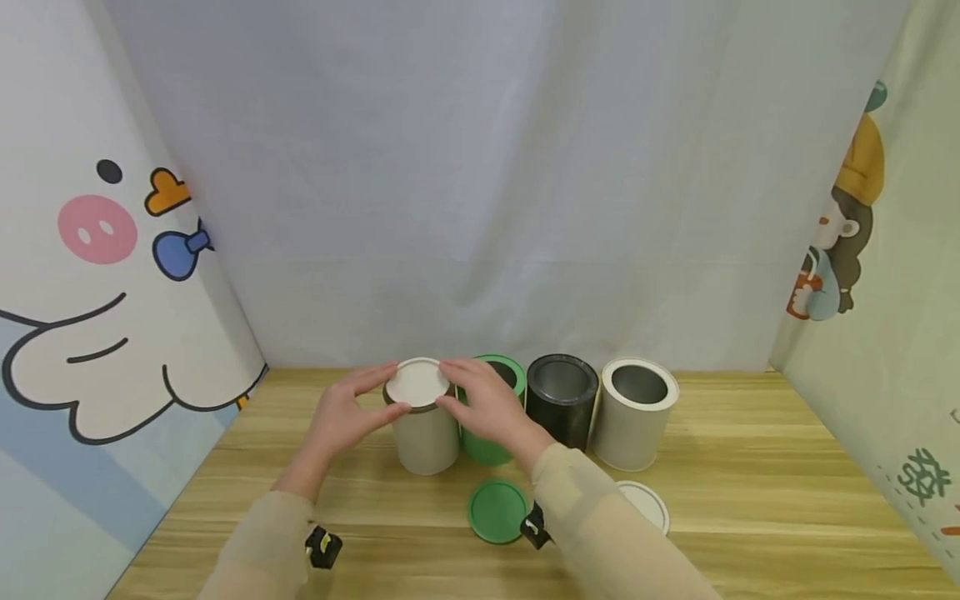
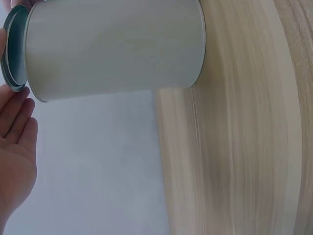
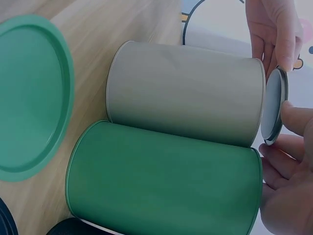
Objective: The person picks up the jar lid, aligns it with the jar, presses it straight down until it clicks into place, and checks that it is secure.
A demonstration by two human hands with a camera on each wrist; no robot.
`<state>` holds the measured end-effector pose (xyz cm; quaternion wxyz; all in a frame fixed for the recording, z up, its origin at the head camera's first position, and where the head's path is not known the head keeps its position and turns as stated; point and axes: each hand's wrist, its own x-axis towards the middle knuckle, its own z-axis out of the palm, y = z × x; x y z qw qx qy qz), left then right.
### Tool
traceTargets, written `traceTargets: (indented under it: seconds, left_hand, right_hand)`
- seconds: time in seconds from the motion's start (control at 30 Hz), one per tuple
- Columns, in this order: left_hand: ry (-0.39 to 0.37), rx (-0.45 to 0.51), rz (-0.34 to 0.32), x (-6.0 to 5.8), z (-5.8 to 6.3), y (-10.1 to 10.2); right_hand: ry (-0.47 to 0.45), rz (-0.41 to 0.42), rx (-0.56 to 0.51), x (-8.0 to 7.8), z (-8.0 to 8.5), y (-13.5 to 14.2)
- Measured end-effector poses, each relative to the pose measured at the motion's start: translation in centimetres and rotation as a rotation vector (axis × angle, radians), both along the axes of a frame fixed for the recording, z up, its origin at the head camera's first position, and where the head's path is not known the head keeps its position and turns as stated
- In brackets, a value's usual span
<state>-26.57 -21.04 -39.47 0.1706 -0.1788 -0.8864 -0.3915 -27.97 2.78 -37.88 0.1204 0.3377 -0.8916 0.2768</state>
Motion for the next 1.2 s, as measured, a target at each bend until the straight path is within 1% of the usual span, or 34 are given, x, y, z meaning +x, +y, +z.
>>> traceTargets:
  seconds: [0.27, 0.5, 0.67, 0.87, 1.2]
  left_hand:
    - [-0.07, -0.026, 0.003, -0.6, -0.4, -0.6]
    - [-0.061, -0.066, -0.012, -1.1, -0.2, -0.8]
    - [-0.096, -0.094, -0.022, -1.2, 0.0, -0.8]
    - [-0.132, -0.097, -0.024, -1.2, 0.2, -0.7]
    - [-0.126, -0.091, -0.022, -1.2, 0.3, -0.7]
  right_hand:
    - [-0.011, -0.038, 0.078, -0.4, 0.0, -0.6]
    - [-0.018, -0.059, 0.132, -0.7, 0.0, -0.9]
    - [-0.019, -0.077, 0.156, -0.7, 0.1, -1.0]
    - [-0.025, -0.083, 0.17, -0.6, 0.3, -1.0]
    - [-0.028, -0.079, 0.199, -0.5, 0.6, -1.1]
